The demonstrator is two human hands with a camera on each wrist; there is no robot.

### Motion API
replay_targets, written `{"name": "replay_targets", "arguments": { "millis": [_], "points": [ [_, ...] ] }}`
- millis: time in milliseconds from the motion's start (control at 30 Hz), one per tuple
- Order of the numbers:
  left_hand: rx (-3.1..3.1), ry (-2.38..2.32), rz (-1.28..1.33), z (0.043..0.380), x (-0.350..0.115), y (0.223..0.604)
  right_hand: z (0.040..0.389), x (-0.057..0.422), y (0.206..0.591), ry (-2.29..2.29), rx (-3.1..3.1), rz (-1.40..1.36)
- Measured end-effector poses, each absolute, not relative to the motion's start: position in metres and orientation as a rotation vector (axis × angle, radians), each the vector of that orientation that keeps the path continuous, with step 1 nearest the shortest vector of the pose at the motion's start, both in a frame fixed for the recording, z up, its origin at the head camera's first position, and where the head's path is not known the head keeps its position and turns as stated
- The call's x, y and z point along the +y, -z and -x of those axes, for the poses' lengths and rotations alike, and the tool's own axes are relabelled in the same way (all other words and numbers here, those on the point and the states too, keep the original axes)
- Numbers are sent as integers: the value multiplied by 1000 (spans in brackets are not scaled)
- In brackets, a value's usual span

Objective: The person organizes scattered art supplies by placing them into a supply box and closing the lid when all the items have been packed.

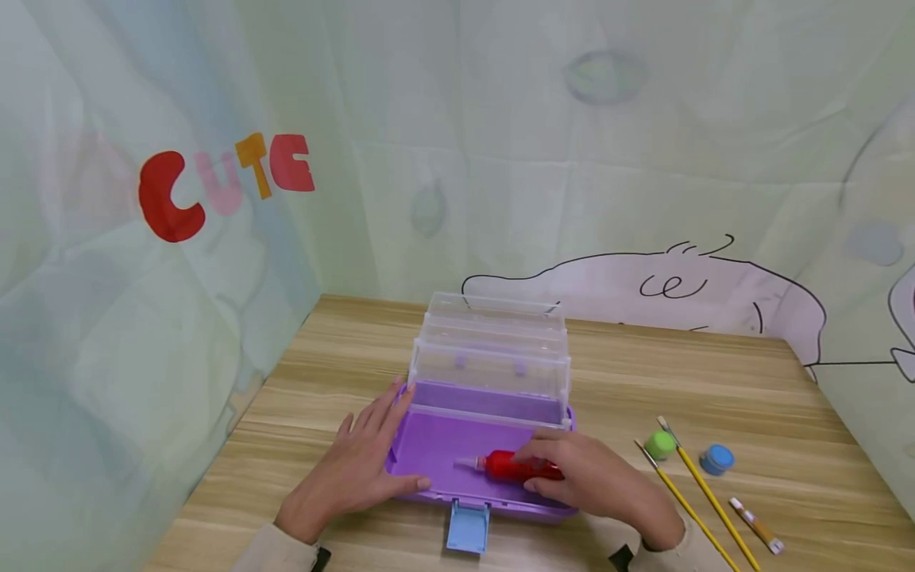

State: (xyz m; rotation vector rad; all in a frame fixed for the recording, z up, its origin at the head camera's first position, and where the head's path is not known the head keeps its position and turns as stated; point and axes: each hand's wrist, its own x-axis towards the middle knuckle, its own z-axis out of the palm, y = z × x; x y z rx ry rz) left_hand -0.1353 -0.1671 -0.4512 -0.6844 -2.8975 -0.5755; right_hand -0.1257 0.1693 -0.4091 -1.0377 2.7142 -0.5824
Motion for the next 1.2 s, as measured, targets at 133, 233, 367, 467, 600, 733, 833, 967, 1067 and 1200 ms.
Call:
{"name": "replay_targets", "arguments": {
  "millis": [133, 233, 367, 467, 600, 733, 833, 967, 1067, 1200],
  "points": [
    [-2898, 570, 682, 136, -167, 452, 126, 170, 410, 579, 2714, 1029],
    [-2899, 564, 682, 136, -166, 452, 127, 170, 411, 584, 2710, 1016],
    [-2897, 560, 688, 137, -166, 452, 126, 171, 412, 591, 2708, 1002],
    [-2896, 559, 694, 138, -165, 453, 126, 172, 412, 597, 2703, 996],
    [-2894, 555, 699, 138, -166, 453, 125, 174, 410, 619, 2694, 981],
    [-2901, 557, 691, 138, -166, 453, 122, 179, 406, 677, 2688, 982],
    [-2906, 550, 682, 139, -166, 453, 120, 184, 402, 740, 2696, 987],
    [-2905, 530, 673, 139, -166, 454, 118, 192, 394, 835, 2691, 937],
    [-2907, 527, 677, 140, -165, 454, 116, 202, 391, 922, 2680, 873],
    [-2907, 526, 687, 140, -165, 454, 115, 218, 391, 1021, 2709, 859]
  ]
}}
